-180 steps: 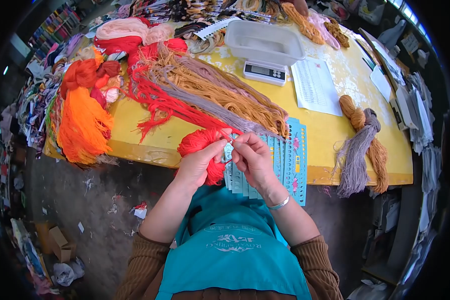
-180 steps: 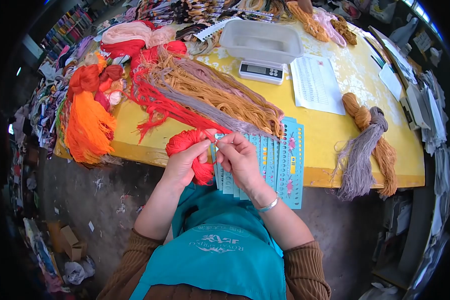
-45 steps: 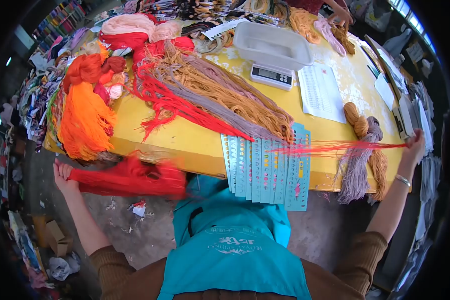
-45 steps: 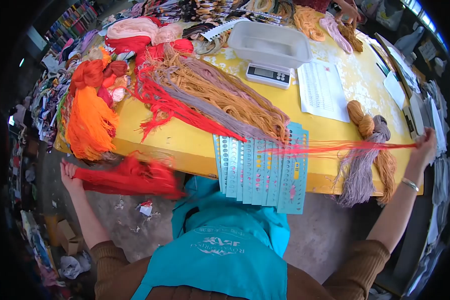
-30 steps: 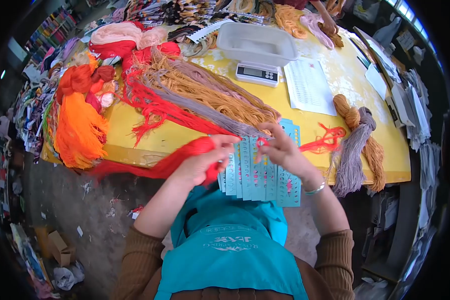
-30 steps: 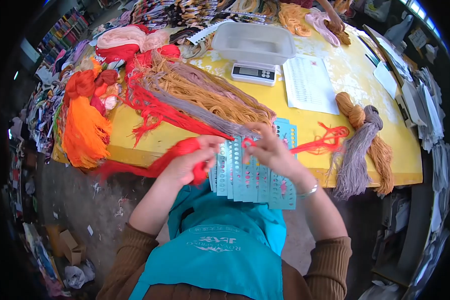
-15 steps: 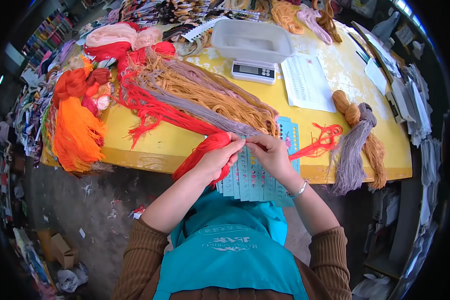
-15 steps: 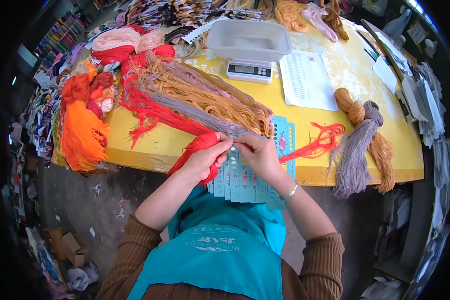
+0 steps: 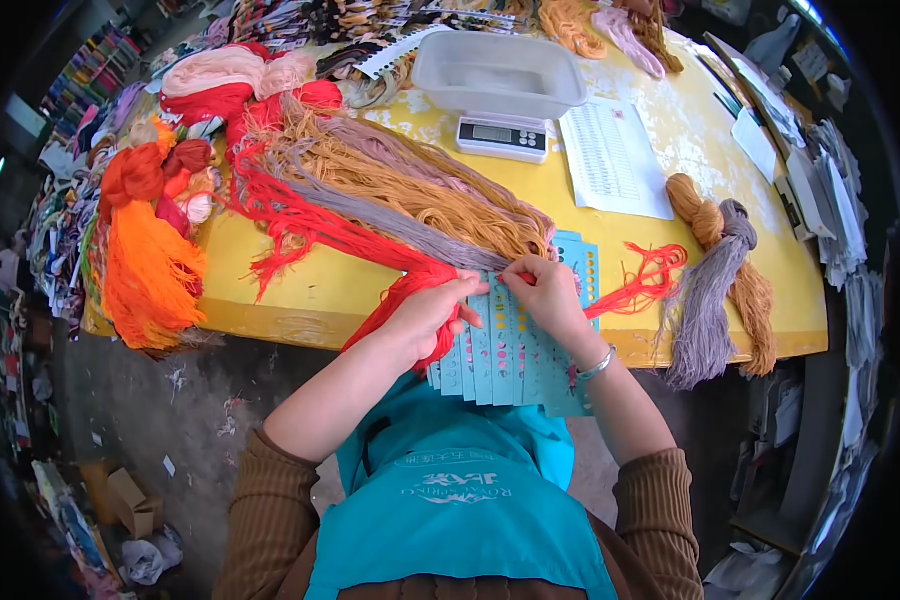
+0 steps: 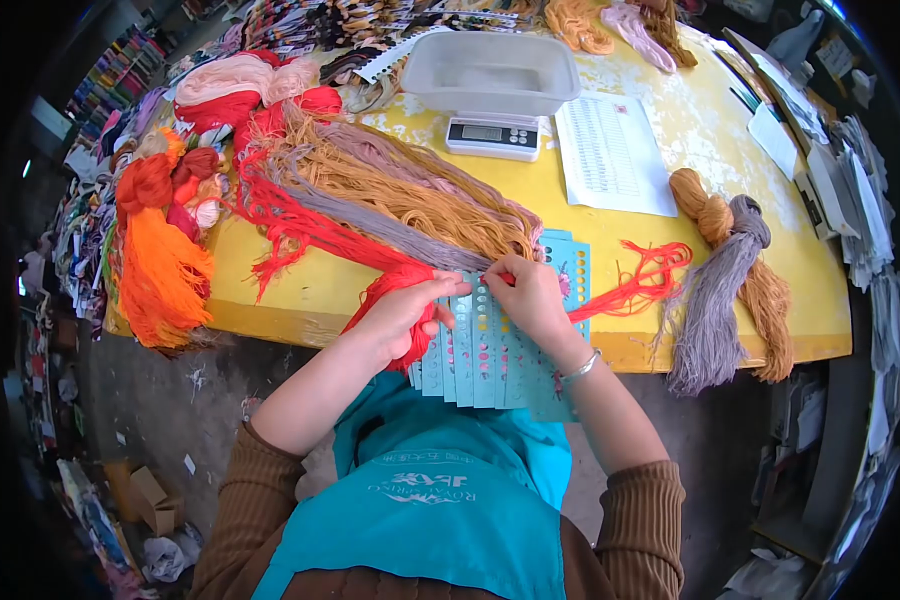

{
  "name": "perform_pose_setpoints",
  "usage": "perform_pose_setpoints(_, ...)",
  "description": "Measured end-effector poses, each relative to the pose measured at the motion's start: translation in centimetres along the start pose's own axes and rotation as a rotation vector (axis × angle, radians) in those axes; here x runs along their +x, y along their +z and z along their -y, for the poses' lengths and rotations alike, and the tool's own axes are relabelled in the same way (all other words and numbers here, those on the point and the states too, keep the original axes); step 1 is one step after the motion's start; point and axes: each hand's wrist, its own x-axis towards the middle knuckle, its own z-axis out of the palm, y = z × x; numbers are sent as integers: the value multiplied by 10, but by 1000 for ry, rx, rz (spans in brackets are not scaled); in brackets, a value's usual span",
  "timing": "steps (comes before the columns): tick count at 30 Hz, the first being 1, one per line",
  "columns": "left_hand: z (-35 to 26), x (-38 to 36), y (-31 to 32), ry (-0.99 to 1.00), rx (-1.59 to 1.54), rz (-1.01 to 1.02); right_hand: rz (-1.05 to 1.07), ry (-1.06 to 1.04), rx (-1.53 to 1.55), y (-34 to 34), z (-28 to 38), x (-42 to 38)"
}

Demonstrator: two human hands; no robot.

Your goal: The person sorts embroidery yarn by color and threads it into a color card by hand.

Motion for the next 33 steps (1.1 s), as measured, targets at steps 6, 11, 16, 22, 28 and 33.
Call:
perform_pose_setpoints(6,3,9,8,84,173,64,-11,-48,19,3,-7,1)
perform_pose_setpoints(11,6,11,17,154,262,-11,10,-27,34,1,-2,1)
perform_pose_setpoints(16,7,31,11,94,172,16,64,-16,72,0,-10,7)
perform_pose_setpoints(22,9,48,4,39,392,45,153,72,225,-3,-11,9)
perform_pose_setpoints(28,-6,24,-13,241,668,-123,201,164,128,-5,-4,8)
perform_pose_setpoints(33,-10,13,-22,219,377,-68,204,155,24,-3,0,9)
